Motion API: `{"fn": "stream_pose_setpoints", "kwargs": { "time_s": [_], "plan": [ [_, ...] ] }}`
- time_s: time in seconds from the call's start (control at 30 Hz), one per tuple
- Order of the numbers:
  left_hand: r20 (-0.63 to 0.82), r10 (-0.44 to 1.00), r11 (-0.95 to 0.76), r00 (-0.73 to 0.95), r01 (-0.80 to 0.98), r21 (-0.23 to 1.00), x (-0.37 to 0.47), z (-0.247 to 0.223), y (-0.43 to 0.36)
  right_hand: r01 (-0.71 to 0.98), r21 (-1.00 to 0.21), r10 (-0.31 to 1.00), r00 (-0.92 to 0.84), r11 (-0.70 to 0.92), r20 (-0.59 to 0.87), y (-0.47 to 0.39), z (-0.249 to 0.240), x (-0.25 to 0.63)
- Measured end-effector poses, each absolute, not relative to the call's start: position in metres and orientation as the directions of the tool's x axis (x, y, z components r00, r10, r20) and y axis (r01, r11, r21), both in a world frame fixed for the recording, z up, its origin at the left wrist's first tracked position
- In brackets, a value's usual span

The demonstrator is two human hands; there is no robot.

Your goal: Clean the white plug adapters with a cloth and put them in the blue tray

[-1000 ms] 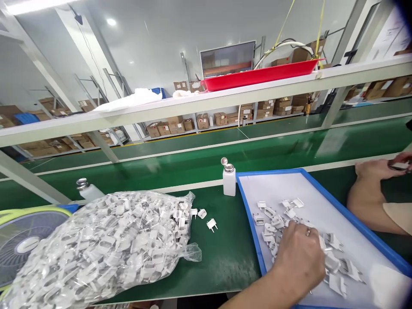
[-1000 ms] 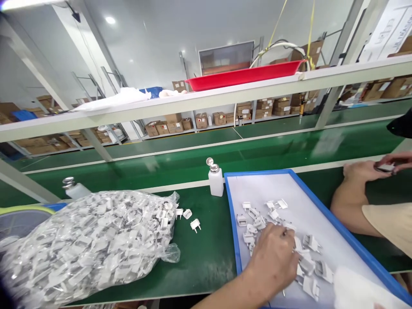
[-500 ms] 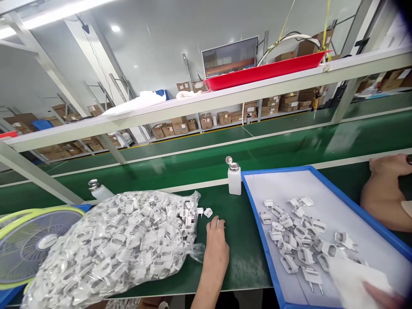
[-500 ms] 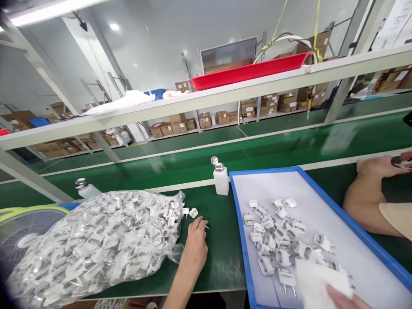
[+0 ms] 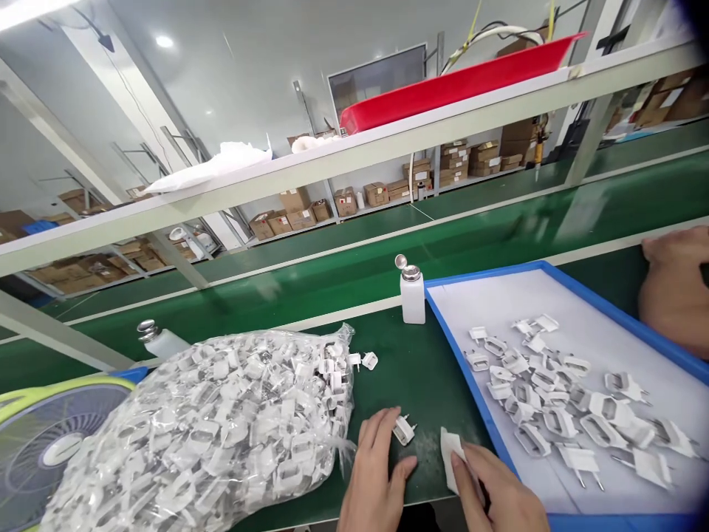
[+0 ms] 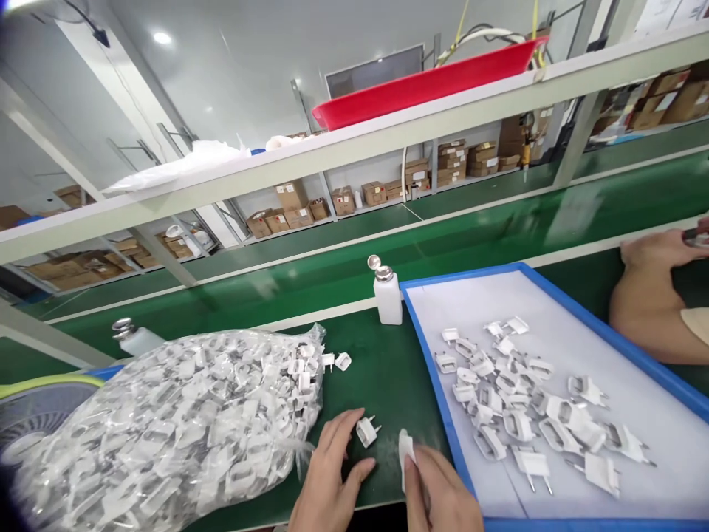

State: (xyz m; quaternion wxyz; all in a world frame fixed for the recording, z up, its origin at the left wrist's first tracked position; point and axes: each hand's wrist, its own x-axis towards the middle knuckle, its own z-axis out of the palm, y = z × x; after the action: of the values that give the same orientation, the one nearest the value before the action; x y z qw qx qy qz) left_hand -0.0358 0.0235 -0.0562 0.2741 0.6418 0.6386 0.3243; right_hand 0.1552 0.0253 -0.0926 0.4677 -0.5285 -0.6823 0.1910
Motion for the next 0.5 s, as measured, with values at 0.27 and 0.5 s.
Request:
{"fn": "stream_pose_setpoints", "kwargs": {
  "time_s": [0.27,0.5],
  "plan": [
    [0.105,0.994,-0.083,0.005,0.647,0.758,-0.036,-0.053,0.036,0.572,-0.481,0.715,-0.3,0.664,0.631,0.039,-0.094,0.132],
    [0.152,0.988,-0.134,0.021,0.605,0.785,-0.042,-0.068,0.041,0.533,-0.369,0.63,-0.474,0.761,0.615,0.03,-0.108,0.135]
  ]
}}
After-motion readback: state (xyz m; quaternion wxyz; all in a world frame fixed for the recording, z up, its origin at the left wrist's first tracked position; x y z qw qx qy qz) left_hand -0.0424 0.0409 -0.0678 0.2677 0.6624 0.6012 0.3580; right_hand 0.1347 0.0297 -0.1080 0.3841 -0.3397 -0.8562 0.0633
